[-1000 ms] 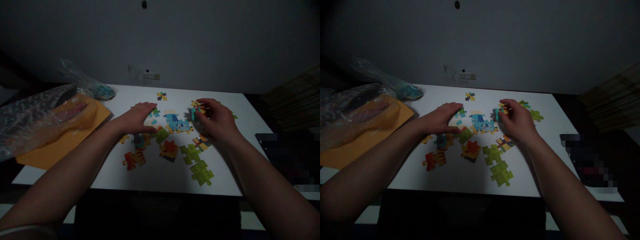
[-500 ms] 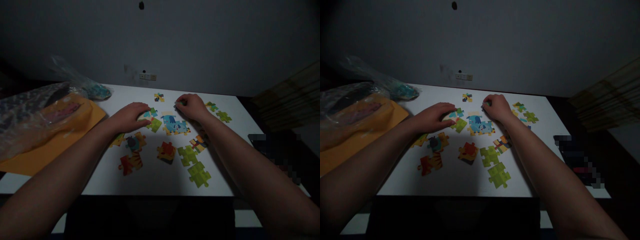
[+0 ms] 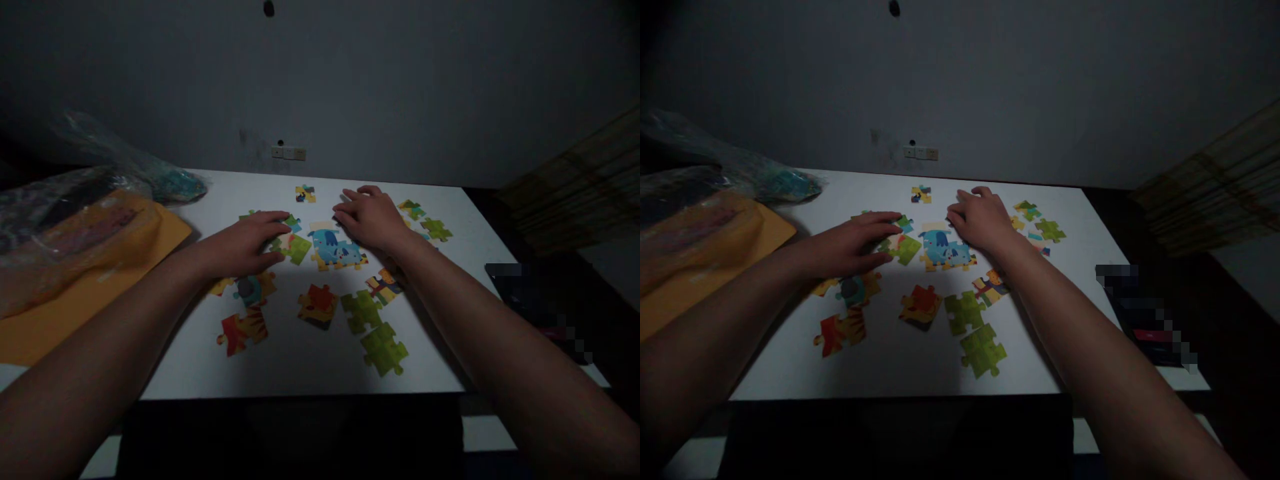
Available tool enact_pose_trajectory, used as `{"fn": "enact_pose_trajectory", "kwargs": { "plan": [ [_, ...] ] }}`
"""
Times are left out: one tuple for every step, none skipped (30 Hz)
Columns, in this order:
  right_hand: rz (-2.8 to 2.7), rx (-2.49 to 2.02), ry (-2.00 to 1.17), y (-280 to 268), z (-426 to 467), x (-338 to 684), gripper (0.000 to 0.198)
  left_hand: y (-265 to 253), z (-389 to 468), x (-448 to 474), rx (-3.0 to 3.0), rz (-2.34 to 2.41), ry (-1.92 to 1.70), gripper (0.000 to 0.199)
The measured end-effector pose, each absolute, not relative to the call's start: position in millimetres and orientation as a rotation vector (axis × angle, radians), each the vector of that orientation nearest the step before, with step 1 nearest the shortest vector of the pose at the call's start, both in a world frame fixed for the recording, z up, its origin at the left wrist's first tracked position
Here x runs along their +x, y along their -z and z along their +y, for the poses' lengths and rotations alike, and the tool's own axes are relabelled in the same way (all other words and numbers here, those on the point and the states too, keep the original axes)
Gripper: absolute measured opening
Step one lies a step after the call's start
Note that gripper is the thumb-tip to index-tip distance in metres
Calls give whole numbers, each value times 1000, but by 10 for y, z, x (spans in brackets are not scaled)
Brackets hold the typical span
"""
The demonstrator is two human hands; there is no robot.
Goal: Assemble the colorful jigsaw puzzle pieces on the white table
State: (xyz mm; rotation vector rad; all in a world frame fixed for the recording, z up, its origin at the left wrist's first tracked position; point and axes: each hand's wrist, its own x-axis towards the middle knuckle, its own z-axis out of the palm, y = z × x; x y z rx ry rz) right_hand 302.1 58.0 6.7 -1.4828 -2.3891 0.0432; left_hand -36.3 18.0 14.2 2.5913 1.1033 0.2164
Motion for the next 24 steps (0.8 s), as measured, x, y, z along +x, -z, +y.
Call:
{"fn": "enact_pose_trajectory", "kwargs": {
  "plan": [
    [-2375,-1473,-11,-100,521,3056,43,-144,179,-357,2580,1107,-227,60],
    [-2347,-1458,5,-139,455,3105,46,-144,180,-352,2567,1108,-238,58],
    [-2310,-1438,6,-179,384,3165,48,-144,182,-348,2554,1109,-246,56],
    [-2273,-1413,-2,-216,311,3235,48,-144,183,-347,2542,1109,-252,55],
    [-2236,-1389,-10,-245,243,3309,48,-145,184,-348,2531,1111,-258,54],
    [-2193,-1377,-14,-264,181,3385,45,-147,184,-350,2522,1114,-267,54],
    [-2141,-1381,-12,-268,130,3460,41,-151,182,-353,2515,1119,-275,53],
    [-2078,-1400,-5,-259,92,3530,37,-157,179,-357,2510,1125,-284,54],
    [-2011,-1429,1,-239,68,3594,34,-166,176,-362,2507,1133,-291,55],
    [-1948,-1460,3,-211,56,3651,32,-176,173,-368,2507,1143,-296,58],
    [-1899,-1487,0,-181,53,3701,30,-187,172,-375,2512,1154,-297,61],
    [-1865,-1507,-5,-154,58,3742,29,-199,174,-385,2521,1165,-294,65],
    [-1843,-1523,-8,-134,67,3776,28,-210,178,-398,2532,1175,-288,67],
    [-1830,-1535,-10,-123,75,3802,28,-220,185,-412,2544,1182,-280,68],
    [-1825,-1548,-10,-123,82,3823,27,-229,194,-426,2553,1184,-271,67],
    [-1823,-1561,-8,-131,86,3838,27,-237,203,-441,2559,1182,-261,65],
    [-1823,-1574,-6,-144,88,3849,26,-242,211,-454,2560,1178,-249,62],
    [-1826,-1585,-5,-160,87,3857,26,-246,217,-465,2559,1172,-238,59],
    [-1832,-1593,-5,-174,85,3863,26,-247,220,-473,2555,1166,-229,56],
    [-1837,-1598,-4,-184,82,3869,26,-246,220,-478,2549,1161,-219,53],
    [-1838,-1599,-3,-189,81,3876,25,-242,219,-480,2543,1158,-214,50],
    [-1838,-1598,-2,-189,80,3884,25,-236,216,-482,2539,1156,-218,48],
    [-1840,-1595,-4,-185,82,3895,24,-226,214,-484,2540,1156,-227,48],
    [-1841,-1592,-8,-179,85,3908,24,-215,213,-486,2545,1156,-238,50]
  ]
}}
